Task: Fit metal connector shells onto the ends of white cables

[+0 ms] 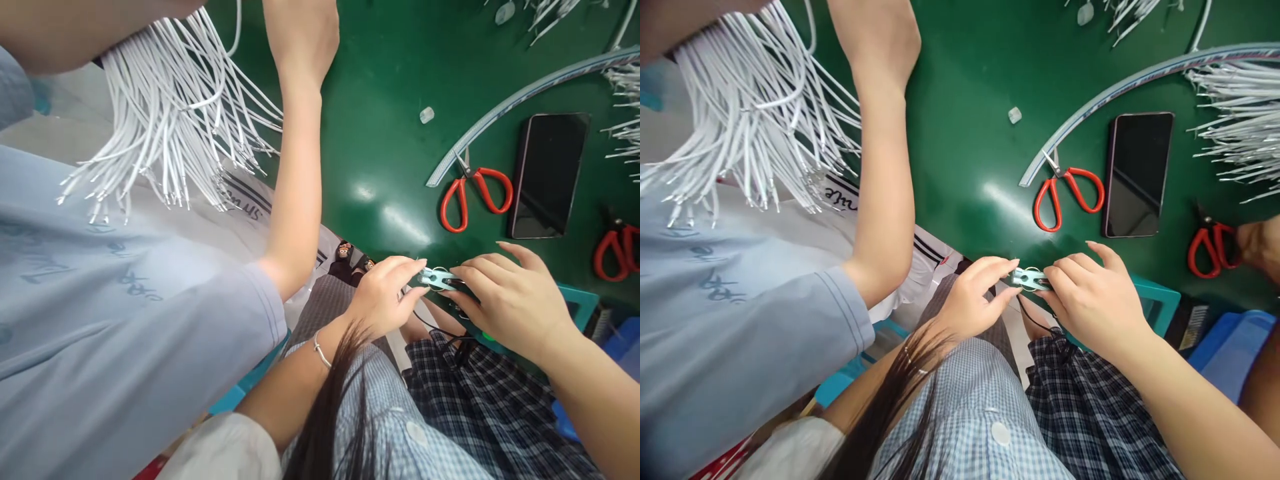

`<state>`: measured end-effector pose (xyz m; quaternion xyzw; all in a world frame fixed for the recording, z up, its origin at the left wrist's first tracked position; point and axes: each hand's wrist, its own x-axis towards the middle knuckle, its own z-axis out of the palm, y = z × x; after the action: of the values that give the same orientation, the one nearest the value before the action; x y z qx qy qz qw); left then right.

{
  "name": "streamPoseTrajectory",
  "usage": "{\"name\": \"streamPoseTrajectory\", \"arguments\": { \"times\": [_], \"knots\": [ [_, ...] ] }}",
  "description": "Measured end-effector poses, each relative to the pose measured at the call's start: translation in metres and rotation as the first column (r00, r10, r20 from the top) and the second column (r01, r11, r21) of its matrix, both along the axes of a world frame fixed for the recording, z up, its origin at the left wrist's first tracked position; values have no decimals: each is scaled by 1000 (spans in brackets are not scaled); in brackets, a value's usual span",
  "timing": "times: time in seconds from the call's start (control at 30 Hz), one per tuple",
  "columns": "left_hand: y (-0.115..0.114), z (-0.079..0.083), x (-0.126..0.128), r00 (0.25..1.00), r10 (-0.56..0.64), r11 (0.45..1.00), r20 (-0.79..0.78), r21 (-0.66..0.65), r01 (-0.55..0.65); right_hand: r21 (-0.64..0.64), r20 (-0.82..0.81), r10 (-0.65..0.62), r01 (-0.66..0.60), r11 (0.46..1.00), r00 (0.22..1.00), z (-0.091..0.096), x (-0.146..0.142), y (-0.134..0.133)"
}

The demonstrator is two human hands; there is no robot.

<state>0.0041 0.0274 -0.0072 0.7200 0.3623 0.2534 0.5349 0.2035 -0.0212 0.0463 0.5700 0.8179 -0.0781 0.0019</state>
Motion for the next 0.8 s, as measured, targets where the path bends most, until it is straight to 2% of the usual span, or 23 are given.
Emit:
{"name": "streamPoseTrajectory", "arguments": {
  "times": [0.33, 0.47, 0.57, 0.63, 0.7, 0.73, 0.77, 0.8],
  "knots": [
    [5, 2, 0, 1000, -25, 999, -4, -38, 25, -1, -27, -12, 12, 1000, 1000, 0, -4, 1],
    [3, 1, -3, 999, -42, 998, -22, -44, 41, 106, -10, -30, 31, 994, 999, -5, -3, -5],
    [6, 10, -4, 996, -38, 999, -77, -40, 35, 145, -21, -58, 60, 988, 998, -9, -2, -11],
    [19, 24, -2, 995, 71, 997, -71, -14, -72, 138, -32, -96, 100, 985, 995, -9, -3, -14],
    [46, 43, 3, 955, 296, 955, -17, 17, -296, 137, -53, -126, 133, 982, 991, -8, -6, -16],
    [65, 53, 7, 906, 422, 906, 25, 25, -422, 144, -62, -141, 149, 978, 988, -7, -7, -15],
    [87, 63, 11, 816, 578, 816, 22, -22, -577, 153, -68, -156, 165, 974, 985, -6, -9, -15],
    [111, 73, 15, 747, 665, 747, 9, -26, -665, 161, -73, -165, 174, 971, 984, -5, -10, -14]
  ]
}}
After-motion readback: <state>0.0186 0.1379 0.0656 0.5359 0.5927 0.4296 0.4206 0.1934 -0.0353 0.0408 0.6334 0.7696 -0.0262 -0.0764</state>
